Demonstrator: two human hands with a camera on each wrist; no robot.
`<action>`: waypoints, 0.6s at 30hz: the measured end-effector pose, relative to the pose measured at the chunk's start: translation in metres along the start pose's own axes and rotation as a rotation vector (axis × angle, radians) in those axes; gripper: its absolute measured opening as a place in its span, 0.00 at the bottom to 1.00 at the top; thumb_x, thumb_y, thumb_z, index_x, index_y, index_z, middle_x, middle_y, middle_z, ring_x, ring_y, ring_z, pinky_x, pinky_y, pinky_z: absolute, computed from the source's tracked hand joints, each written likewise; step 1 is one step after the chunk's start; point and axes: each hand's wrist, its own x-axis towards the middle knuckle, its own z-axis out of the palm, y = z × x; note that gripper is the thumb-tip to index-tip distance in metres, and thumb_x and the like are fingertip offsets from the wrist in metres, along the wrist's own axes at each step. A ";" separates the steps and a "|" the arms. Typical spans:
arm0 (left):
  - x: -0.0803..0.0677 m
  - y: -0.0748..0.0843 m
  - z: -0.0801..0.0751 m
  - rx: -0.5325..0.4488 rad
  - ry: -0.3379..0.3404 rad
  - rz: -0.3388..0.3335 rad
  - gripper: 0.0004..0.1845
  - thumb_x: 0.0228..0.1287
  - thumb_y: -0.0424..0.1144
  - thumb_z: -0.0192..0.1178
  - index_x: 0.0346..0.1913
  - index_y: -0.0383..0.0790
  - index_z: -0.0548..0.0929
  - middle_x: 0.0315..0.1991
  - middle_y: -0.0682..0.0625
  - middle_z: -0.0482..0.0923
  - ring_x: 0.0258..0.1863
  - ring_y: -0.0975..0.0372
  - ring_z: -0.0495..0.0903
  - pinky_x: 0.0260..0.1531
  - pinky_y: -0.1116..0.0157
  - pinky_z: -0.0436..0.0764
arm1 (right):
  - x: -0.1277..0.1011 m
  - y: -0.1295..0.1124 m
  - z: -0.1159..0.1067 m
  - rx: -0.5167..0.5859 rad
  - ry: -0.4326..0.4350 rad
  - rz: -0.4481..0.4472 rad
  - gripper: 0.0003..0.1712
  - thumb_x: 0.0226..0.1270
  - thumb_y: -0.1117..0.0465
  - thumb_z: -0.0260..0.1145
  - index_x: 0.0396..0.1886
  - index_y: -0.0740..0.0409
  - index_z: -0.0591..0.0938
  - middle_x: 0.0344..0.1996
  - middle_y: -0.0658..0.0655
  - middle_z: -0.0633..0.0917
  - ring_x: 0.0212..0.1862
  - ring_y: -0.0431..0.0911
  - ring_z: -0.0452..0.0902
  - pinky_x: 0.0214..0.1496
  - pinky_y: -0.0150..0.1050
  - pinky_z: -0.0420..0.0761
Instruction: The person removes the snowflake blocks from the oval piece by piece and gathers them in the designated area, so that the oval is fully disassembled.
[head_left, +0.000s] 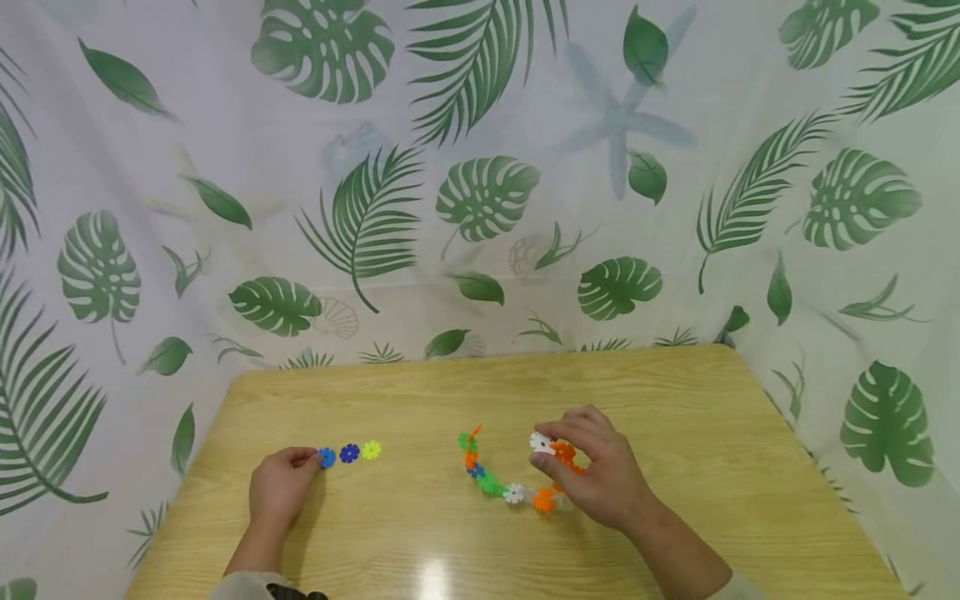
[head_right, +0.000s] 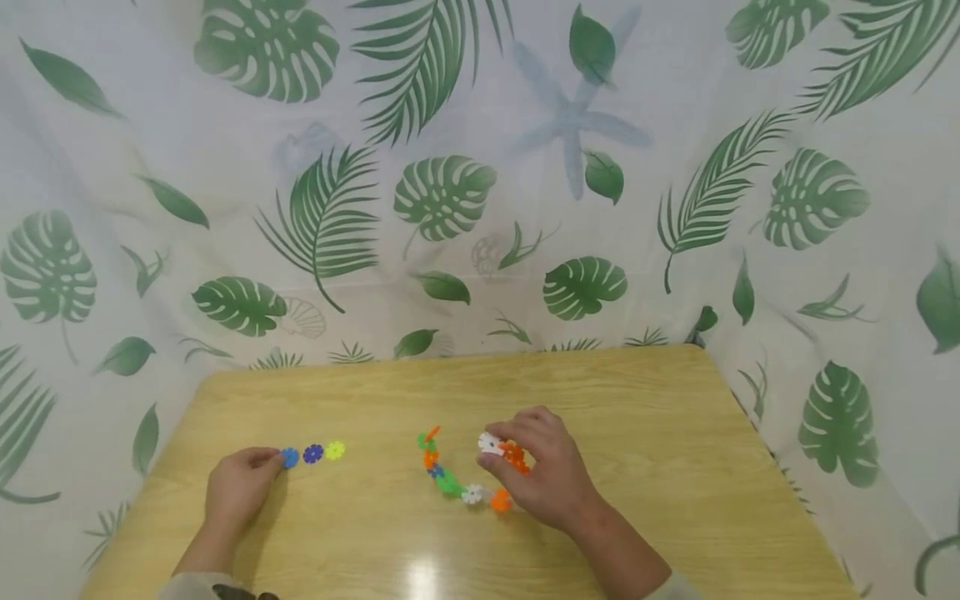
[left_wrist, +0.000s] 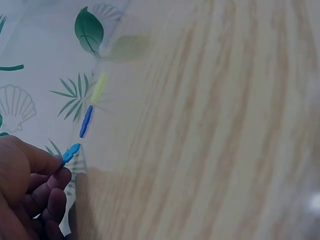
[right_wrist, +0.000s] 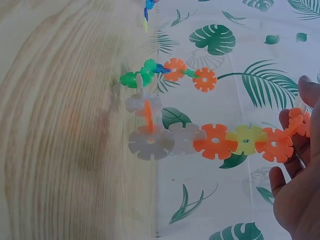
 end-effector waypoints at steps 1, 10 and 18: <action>0.001 0.001 0.000 0.012 0.003 0.003 0.19 0.73 0.46 0.62 0.52 0.32 0.88 0.43 0.40 0.88 0.42 0.49 0.85 0.44 0.49 0.81 | 0.001 -0.001 0.000 0.000 0.002 -0.003 0.20 0.56 0.63 0.82 0.50 0.52 0.90 0.35 0.40 0.85 0.47 0.42 0.74 0.46 0.36 0.76; 0.001 -0.002 0.003 0.076 0.034 0.003 0.19 0.70 0.47 0.63 0.50 0.33 0.89 0.42 0.42 0.89 0.42 0.46 0.86 0.43 0.49 0.79 | 0.000 -0.006 -0.001 -0.003 0.012 0.001 0.18 0.57 0.62 0.82 0.48 0.51 0.90 0.34 0.40 0.85 0.46 0.43 0.75 0.45 0.37 0.77; 0.003 -0.003 0.004 0.046 0.038 0.022 0.18 0.70 0.48 0.64 0.50 0.35 0.89 0.40 0.44 0.89 0.39 0.50 0.86 0.39 0.53 0.80 | 0.000 -0.005 -0.004 -0.021 -0.009 0.041 0.17 0.59 0.60 0.81 0.49 0.51 0.90 0.36 0.38 0.84 0.48 0.41 0.74 0.46 0.38 0.78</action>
